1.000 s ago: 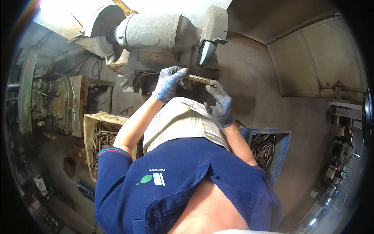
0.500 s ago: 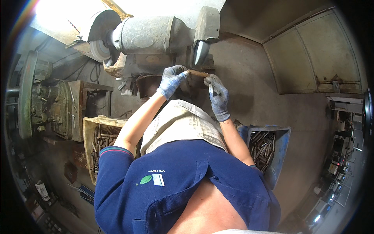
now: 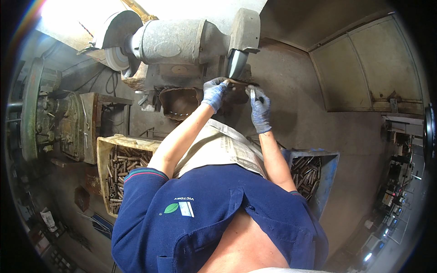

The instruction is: The person picks up a metal part from a bin, presses it against a rotating bench grinder to smooth its surface, and then places it into a second bin, repeating this process for multiple parts.

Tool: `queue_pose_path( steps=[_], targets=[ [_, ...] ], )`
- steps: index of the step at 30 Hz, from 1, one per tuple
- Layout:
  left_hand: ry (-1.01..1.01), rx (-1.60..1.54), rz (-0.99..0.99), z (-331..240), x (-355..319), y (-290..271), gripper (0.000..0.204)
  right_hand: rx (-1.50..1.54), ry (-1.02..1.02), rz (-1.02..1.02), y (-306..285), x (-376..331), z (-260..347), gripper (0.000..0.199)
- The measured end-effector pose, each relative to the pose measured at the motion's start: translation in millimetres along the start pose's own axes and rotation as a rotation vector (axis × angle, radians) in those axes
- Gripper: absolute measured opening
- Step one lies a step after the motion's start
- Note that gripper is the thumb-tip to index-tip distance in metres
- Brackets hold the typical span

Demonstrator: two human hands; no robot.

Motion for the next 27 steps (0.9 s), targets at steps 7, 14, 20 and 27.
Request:
queue_pose_path(
  steps=[7,14,20,27],
  targets=[
    [0.056,0.091,-0.061,-19,5,-26,0.007,-0.071,-0.022,0.122,32,0,-6,0.018],
    [0.062,0.149,-0.117,-25,9,-41,0.006,0.007,0.023,0.172,43,4,-16,0.02],
    [0.006,0.185,-0.086,2,19,-12,0.008,0.086,0.138,0.091,4,8,-24,0.025],
    [-0.059,0.147,-0.13,-16,9,-10,0.008,0.12,0.156,0.09,14,9,-29,0.025]
  ],
)
Point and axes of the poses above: each hand's wrist, its own x-axis towards the middle knuckle, its own y-axis out of the palm, z = x × y, the point moved 4 cm from there along x, towards the middle knuckle, and after that the axes turned 3 degrees about y, right-handed, at the moved point
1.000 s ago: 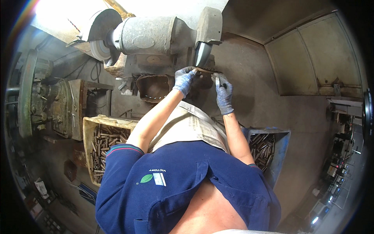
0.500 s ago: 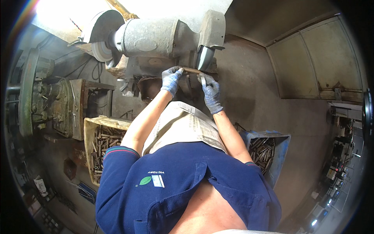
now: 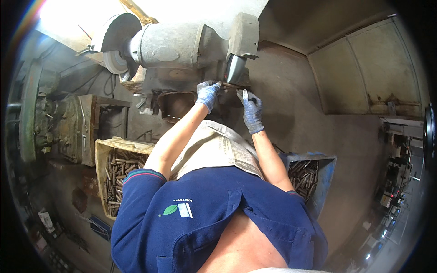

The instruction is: The person picks up a metal part from a bin, presses it against a rotating bench grinder to smooth its surface, and then places it into a second bin, repeating this process for multiple parts.

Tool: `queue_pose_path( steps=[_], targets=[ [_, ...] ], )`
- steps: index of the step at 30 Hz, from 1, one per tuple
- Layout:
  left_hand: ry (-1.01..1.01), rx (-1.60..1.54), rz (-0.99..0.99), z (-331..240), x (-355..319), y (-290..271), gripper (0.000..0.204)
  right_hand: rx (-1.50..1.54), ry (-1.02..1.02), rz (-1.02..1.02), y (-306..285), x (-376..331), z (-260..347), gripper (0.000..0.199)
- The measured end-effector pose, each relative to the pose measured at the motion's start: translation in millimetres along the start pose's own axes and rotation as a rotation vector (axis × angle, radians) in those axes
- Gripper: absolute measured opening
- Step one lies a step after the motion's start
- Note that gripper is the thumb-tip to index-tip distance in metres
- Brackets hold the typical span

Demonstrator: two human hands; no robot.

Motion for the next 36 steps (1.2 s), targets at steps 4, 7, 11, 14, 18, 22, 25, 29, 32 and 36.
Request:
queue_pose_path(
  steps=[4,7,11,14,18,22,25,29,32,36],
  targets=[
    [0.068,-0.074,-0.01,2,16,-22,0.009,0.032,0.044,0.026,21,0,-1,0.026],
    [0.101,-0.076,0.008,0,20,-33,0.008,0.081,0.054,0.045,31,3,-6,0.026],
    [0.141,-0.025,0.012,-1,23,-48,0.008,0.108,0.046,0.099,42,1,-4,0.026],
    [0.195,-0.066,0.082,-16,0,-46,0.01,-0.013,-0.183,0.13,42,-7,9,0.024],
    [0.3,0.041,0.187,-27,-41,-48,0.013,-0.445,-0.617,0.134,42,-55,83,0.03],
    [0.384,0.109,0.317,-38,-68,-29,0.016,-0.493,-0.712,0.122,23,-84,109,0.037],
    [0.396,0.133,0.387,-50,-90,-9,0.016,-0.54,-0.766,0.107,10,-102,131,0.043],
    [0.457,0.332,0.496,-56,-102,14,0.017,-0.558,-0.756,0.047,-10,-121,147,0.042],
    [0.371,0.399,0.579,-39,-90,15,0.02,-0.622,-0.726,-0.11,-40,-142,147,0.041],
    [0.176,0.473,0.61,-17,-87,-4,0.022,-0.987,-0.497,-0.341,-96,-190,163,0.032]
  ],
)
Point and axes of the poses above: each hand's wrist, its own x-axis towards the middle knuckle, its own y-axis out of the palm, z = x × y, the point moved 4 cm from there along x, towards the middle knuckle, and after that the axes turned 3 degrees about y, right-handed, at the moved point
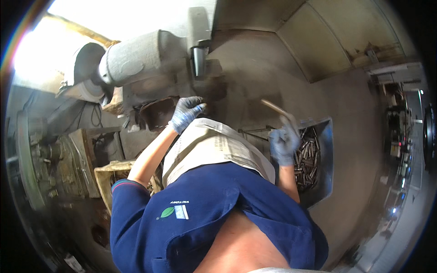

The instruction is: The person picks up a metal part from a bin, presses it against a rotating bench grinder to smooth its surface, and then places it into a second bin, repeating this process for multiple parts.

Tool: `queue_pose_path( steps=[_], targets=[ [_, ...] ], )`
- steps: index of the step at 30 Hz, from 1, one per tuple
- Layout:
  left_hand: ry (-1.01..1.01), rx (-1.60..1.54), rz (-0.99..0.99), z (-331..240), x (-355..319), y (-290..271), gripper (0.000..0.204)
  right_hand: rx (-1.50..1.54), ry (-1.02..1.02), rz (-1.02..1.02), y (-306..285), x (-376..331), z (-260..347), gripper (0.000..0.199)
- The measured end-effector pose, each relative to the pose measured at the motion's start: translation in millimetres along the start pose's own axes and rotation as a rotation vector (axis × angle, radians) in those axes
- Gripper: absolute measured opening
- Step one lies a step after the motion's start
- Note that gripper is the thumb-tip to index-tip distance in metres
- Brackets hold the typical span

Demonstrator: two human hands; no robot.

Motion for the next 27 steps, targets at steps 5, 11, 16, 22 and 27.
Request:
queue_pose_path(
  steps=[5,11,16,22,27],
  targets=[
    [-0.161,0.142,-0.011,64,-33,-34,0.016,-0.053,0.411,-0.18,-75,-74,-39,0.029],
    [-0.157,0.165,-0.24,70,-78,-66,0.016,-0.181,0.488,-0.165,-72,-98,-100,0.03],
    [-0.104,0.012,-0.499,75,-141,-105,0.019,0.086,0.244,0.201,33,-24,-73,0.023],
    [-0.194,0.335,-1.089,90,-324,-183,0.014,0.195,-0.189,0.474,116,3,-47,0.028],
    [-0.527,0.543,-1.225,139,-427,-217,0.021,0.322,-0.087,0.686,156,28,-14,0.028]
  ],
)
Point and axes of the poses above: each hand's wrist, its own x-axis towards the middle knuckle, its own y-axis out of the palm, z = x × y, the point moved 4 cm from there along x, towards the middle knuckle, and after that the axes turned 3 degrees about y, right-handed, at the moved point
